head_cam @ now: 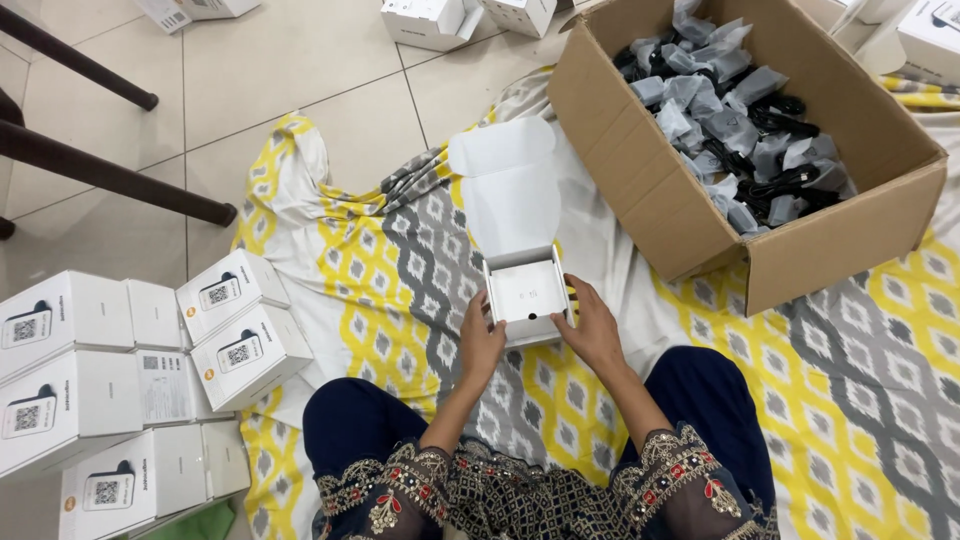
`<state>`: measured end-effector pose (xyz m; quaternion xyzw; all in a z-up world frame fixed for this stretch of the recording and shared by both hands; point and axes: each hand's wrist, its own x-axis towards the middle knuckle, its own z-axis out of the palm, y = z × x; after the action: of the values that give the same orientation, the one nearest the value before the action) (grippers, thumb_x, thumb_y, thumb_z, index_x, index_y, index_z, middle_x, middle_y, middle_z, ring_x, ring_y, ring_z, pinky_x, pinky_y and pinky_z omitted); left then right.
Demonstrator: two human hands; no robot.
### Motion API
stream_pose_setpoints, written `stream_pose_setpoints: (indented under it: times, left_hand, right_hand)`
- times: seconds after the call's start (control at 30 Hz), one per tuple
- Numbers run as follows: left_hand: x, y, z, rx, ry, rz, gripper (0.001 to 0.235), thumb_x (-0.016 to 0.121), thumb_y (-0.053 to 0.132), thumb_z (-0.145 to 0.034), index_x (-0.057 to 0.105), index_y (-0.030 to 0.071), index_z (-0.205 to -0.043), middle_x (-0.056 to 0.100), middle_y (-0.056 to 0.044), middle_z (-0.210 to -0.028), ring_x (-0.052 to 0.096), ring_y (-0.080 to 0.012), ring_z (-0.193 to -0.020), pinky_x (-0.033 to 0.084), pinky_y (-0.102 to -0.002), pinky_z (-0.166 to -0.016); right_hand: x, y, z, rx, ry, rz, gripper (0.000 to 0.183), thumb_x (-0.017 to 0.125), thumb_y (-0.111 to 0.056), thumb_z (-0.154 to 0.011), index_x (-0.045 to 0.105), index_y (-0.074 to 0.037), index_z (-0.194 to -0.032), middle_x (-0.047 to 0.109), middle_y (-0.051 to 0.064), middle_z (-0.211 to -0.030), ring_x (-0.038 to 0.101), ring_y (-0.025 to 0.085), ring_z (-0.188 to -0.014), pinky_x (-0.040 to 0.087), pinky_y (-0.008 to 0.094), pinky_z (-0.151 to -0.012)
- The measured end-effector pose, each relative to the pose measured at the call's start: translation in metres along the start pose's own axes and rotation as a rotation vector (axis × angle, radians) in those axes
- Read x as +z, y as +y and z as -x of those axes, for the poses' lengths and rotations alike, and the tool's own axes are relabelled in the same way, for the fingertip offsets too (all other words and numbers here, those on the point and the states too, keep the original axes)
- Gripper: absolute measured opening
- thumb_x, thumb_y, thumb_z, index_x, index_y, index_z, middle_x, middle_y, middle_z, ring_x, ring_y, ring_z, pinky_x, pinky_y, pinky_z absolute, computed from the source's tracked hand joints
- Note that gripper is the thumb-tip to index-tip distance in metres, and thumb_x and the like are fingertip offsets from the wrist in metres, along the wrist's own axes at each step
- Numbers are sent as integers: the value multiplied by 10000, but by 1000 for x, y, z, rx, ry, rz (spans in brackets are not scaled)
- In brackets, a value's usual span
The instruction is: The person packs electronic components and antennas into individual white boxes.
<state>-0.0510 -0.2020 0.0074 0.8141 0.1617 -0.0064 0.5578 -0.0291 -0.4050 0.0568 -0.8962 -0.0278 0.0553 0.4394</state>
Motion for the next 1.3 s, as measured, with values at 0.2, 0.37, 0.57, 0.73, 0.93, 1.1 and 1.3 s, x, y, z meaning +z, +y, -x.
stream_pose_setpoints:
  times: [0.2,0.37,0.57,0.73,0.93,1.1,1.3]
  left_hand:
    - [-19,80,15,613,22,-762,752,761,62,-808,462,12,-1497,318,-270,-1574,248,-392,-1501,230,-560,-1226]
    - [0,76,-1,796,-192,-867,408,748,96,-818,643,34,-1207,385,-237,-1558,263,-381,-1520,187,-570,-1251]
    - [18,62,-4,912,-252,-1141,60,687,95,-822,707,50,-855,384,-234,-1599,252,-348,-1551,149,-556,-1265]
    - [20,57,-4,880,-197,-1121,75,682,85,-805,710,30,-847,377,-240,-1603,248,-353,-1551,156,-565,-1263]
    - [23,58,-19,814,-241,-1065,101,710,39,-773,723,38,-874,418,-241,-1561,278,-355,-1526,172,-567,-1245]
    - [6,70,-34,574,-223,-690,115,778,115,-785,717,56,-862,507,-201,-1495,425,-365,-1435,369,-469,-1154]
    - [-12,82,-71,489,-380,-642,104,763,144,-831,707,103,-909,580,-145,-1398,507,-365,-1310,439,-458,-1047]
  right_hand:
    - [-15,-30,11,-233,224,84,570,801,-142,-784,607,-70,-1315,579,121,-1378,545,327,-1280,462,438,-1059]
    - [-4,-17,13,-252,229,150,265,817,-115,-781,735,-98,-1032,606,73,-1338,566,304,-1242,467,438,-1031]
    - [-4,-6,6,-175,215,131,276,834,-117,-748,738,-88,-1005,591,88,-1331,571,305,-1216,480,433,-1006]
    - [-5,-6,5,-134,170,138,286,842,-124,-748,740,-102,-1014,588,81,-1336,571,291,-1208,481,421,-1009]
    - [-5,-8,5,-116,155,28,181,708,-123,-920,702,-93,-1098,604,107,-1321,662,314,-1088,539,423,-906]
    - [0,5,0,35,178,-123,275,546,-149,-1042,528,-49,-1299,663,151,-1184,703,302,-1006,552,418,-872]
    - [0,7,-2,-53,183,-64,320,580,-240,-1034,533,-5,-1246,659,184,-1165,692,314,-1054,549,432,-873]
